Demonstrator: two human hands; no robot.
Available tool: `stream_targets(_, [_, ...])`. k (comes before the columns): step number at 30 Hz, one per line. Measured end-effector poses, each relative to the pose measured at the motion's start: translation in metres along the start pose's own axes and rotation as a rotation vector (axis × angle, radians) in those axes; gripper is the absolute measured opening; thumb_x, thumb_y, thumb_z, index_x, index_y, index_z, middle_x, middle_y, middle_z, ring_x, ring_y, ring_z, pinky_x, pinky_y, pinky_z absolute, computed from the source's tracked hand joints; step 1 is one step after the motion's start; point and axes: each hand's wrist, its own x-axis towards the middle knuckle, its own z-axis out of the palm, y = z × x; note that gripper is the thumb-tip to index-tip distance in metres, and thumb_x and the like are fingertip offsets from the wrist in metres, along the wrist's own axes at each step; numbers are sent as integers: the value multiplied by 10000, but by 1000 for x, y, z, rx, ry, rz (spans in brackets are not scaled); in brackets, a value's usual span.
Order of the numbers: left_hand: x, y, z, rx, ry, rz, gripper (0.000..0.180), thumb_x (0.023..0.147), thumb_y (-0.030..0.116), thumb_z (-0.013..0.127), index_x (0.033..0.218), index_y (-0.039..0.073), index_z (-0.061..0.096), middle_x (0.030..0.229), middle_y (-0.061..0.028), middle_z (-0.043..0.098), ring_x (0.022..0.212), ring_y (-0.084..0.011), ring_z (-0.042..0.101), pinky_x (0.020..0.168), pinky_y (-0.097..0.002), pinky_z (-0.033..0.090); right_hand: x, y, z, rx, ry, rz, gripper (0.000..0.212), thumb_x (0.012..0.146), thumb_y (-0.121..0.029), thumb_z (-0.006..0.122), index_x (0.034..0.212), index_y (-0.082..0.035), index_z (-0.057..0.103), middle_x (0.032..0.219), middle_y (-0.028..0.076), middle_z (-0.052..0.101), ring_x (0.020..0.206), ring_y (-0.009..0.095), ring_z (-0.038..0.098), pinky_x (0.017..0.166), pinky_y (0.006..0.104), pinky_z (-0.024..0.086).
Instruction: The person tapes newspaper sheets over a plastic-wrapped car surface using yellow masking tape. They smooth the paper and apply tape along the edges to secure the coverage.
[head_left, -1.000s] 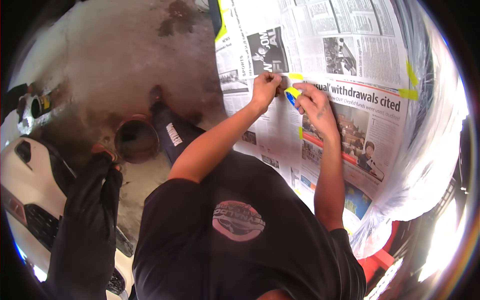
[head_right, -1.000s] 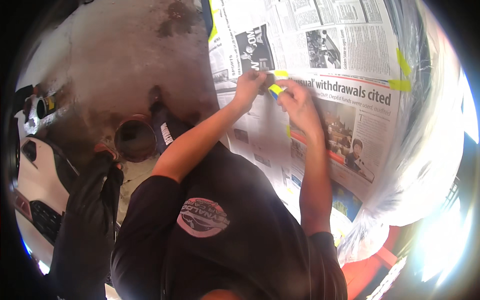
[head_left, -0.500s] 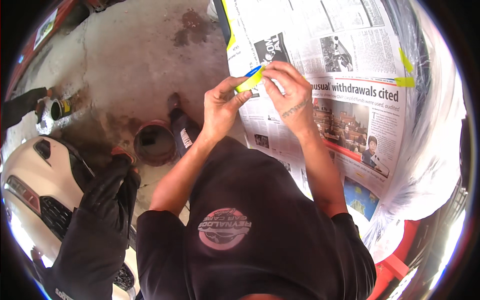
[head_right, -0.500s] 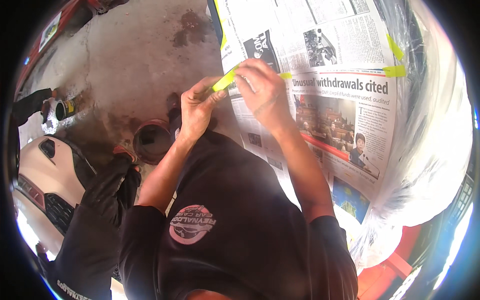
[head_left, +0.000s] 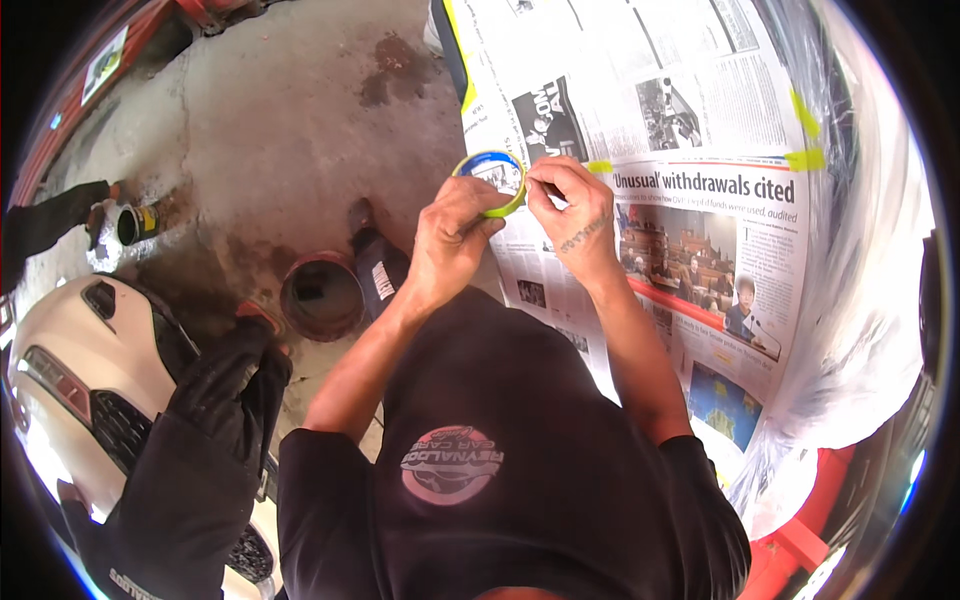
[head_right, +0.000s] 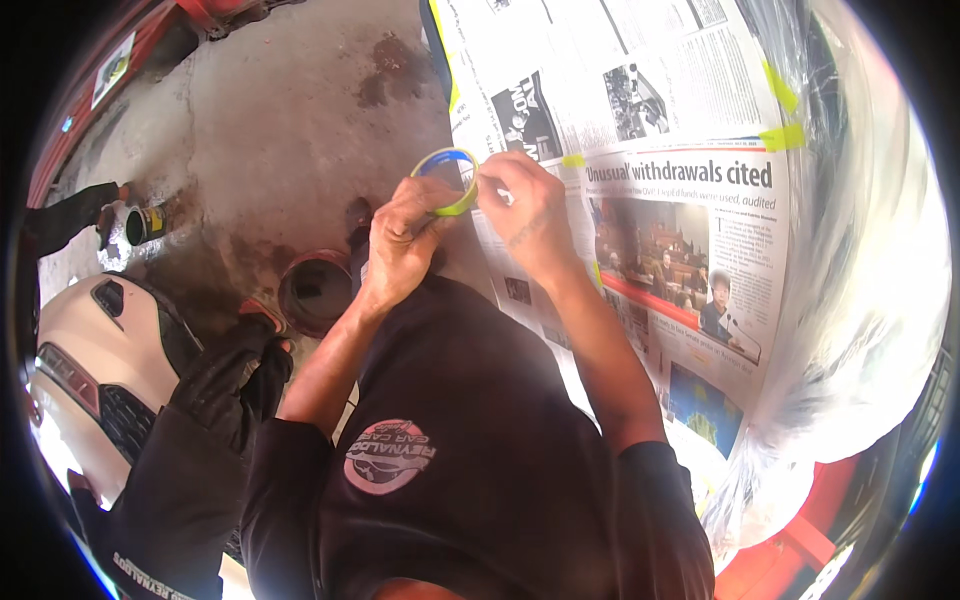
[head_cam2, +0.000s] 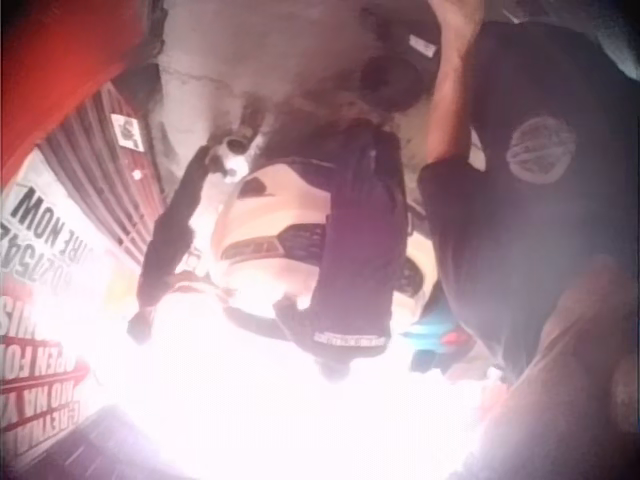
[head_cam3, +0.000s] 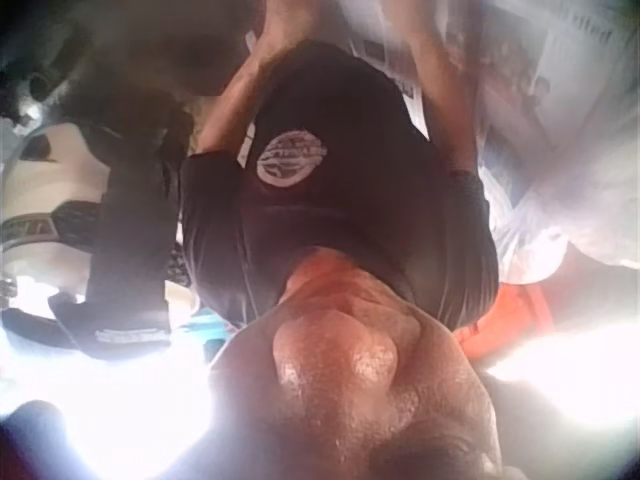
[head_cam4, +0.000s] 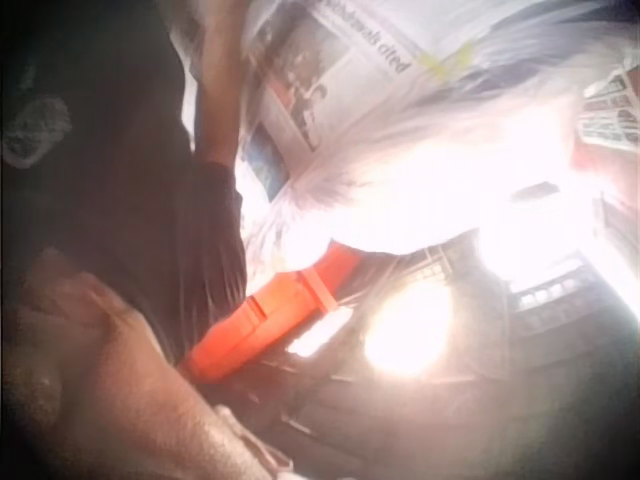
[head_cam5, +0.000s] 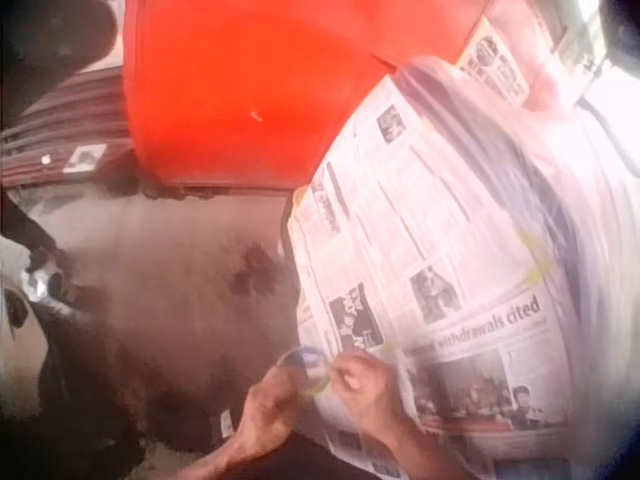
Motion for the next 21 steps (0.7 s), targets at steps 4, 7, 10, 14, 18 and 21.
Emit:
stream_targets(4, [-3,0,1,8,71,-153,315,782,-94,750,1082,4,745,1021,-127,720,1028,-325,656,920,-406,529,6,2,8,134,-38,118,115,884,41,725,997,23,707,989,134,728,879,232,729,739,353,595])
stream_targets(7, [-1,-9,-7,63,85,-150,309,786,-82,751,1083,5,748,1025,-127,720,1027,-327,657,926,-411,527,9,-1,17,287,-84,172,94,906,48,706,998,35,702,1057,142,723,925,226,724,784,337,610])
stream_targets(10, [7,-17,-19,87,70,-123,322,768,-78,762,1080,4,751,1021,-141,713,1017,-340,656,935,-426,522,24,10,29,267,-141,170,103,911,67,696,1006,28,701,1086,120,696,937,187,709,783,299,604])
stream_targets(14, [27,-43,-41,86,20,-92,313,805,-82,753,1107,-1,748,1000,-119,716,998,-282,668,928,-384,518,55,25,56,212,-183,197,107,872,32,701,970,8,666,1022,90,663,943,211,694,761,348,593])
stream_targets(18, [54,-71,-77,-506,-12,-494,244,932,-70,689,1164,-16,741,1028,-28,727,1046,-130,630,943,-261,478,94,34,68,292,-249,332,119,842,36,683,954,11,651,1027,70,662,944,178,654,765,325,565])
stream_targets(21, [66,-117,-108,-1062,-89,-580,267,950,2,722,1217,1,735,1176,-70,746,1103,-158,652,1020,-315,482,129,31,78,616,-283,457,122,913,4,641,1025,34,681,1162,118,661,995,168,652,823,309,544])
